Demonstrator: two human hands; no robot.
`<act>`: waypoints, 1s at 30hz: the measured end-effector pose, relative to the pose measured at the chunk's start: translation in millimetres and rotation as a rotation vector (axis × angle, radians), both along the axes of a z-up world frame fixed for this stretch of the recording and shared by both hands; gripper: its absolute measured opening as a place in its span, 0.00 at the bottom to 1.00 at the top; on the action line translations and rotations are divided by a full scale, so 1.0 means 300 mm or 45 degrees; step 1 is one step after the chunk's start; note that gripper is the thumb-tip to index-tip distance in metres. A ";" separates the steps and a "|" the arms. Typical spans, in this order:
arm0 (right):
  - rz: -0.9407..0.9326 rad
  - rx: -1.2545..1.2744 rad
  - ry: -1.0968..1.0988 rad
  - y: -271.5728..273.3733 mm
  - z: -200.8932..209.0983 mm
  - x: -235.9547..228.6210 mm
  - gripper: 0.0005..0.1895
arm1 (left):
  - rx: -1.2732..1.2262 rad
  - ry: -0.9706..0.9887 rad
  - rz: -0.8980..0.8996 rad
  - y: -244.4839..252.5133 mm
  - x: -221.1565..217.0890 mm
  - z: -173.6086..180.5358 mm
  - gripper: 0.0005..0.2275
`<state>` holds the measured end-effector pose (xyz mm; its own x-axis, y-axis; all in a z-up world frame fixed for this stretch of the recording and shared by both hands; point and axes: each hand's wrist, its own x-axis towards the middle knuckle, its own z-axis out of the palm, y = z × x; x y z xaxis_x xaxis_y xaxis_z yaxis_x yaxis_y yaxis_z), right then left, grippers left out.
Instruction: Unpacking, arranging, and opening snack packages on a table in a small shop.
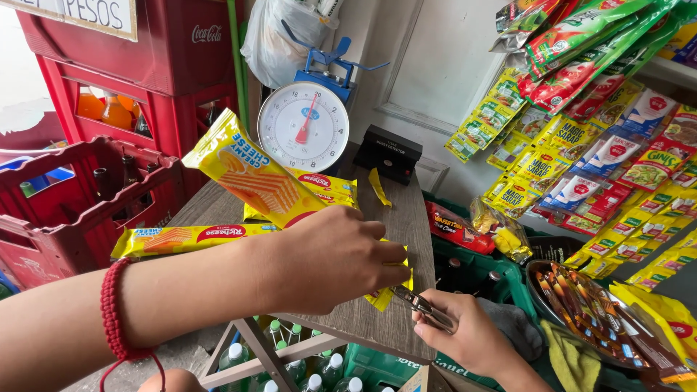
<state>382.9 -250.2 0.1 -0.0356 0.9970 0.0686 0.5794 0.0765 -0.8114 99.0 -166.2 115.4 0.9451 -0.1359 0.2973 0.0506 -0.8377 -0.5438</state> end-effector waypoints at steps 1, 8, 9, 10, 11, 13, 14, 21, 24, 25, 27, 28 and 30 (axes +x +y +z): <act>-0.024 -0.003 -0.010 -0.001 -0.004 -0.002 0.02 | -0.012 -0.017 -0.001 0.003 0.001 -0.004 0.19; -0.129 0.010 -0.085 -0.015 -0.047 -0.052 0.08 | 0.009 0.037 0.008 0.001 0.001 0.001 0.34; -0.127 0.012 -0.083 -0.004 -0.075 -0.039 0.08 | 0.011 0.039 0.009 0.006 0.004 -0.004 0.34; -0.147 0.098 -0.085 0.006 -0.102 -0.027 0.09 | 0.032 -0.006 -0.006 0.010 0.007 -0.010 0.34; -0.164 0.184 -0.085 0.019 -0.131 -0.018 0.10 | 0.052 -0.049 -0.019 0.014 0.007 -0.015 0.33; -0.184 0.140 -0.193 0.033 -0.075 -0.038 0.11 | 0.092 -0.056 -0.005 0.040 0.023 -0.037 0.31; -0.208 0.095 -0.304 0.042 -0.045 -0.049 0.13 | 0.130 -0.065 0.005 0.054 0.030 -0.047 0.30; -0.247 -0.059 -0.368 0.079 -0.044 0.049 0.29 | -0.250 0.023 0.417 0.231 -0.117 -0.026 0.40; -0.303 -0.010 -0.454 0.061 -0.048 0.098 0.25 | -0.595 0.057 0.697 0.375 -0.237 -0.095 0.35; -0.357 -0.020 -0.469 0.061 -0.061 0.117 0.26 | -0.825 0.073 0.848 0.398 -0.264 -0.112 0.36; -0.412 -0.030 -0.479 0.062 -0.077 0.137 0.27 | -1.052 0.092 0.999 0.466 -0.297 -0.179 0.37; -0.397 -0.017 -0.505 0.063 -0.081 0.138 0.27 | -1.014 0.130 1.013 0.513 -0.303 -0.230 0.37; -0.397 -0.006 -0.532 0.056 -0.084 0.143 0.27 | -0.972 0.171 1.011 0.546 -0.292 -0.269 0.36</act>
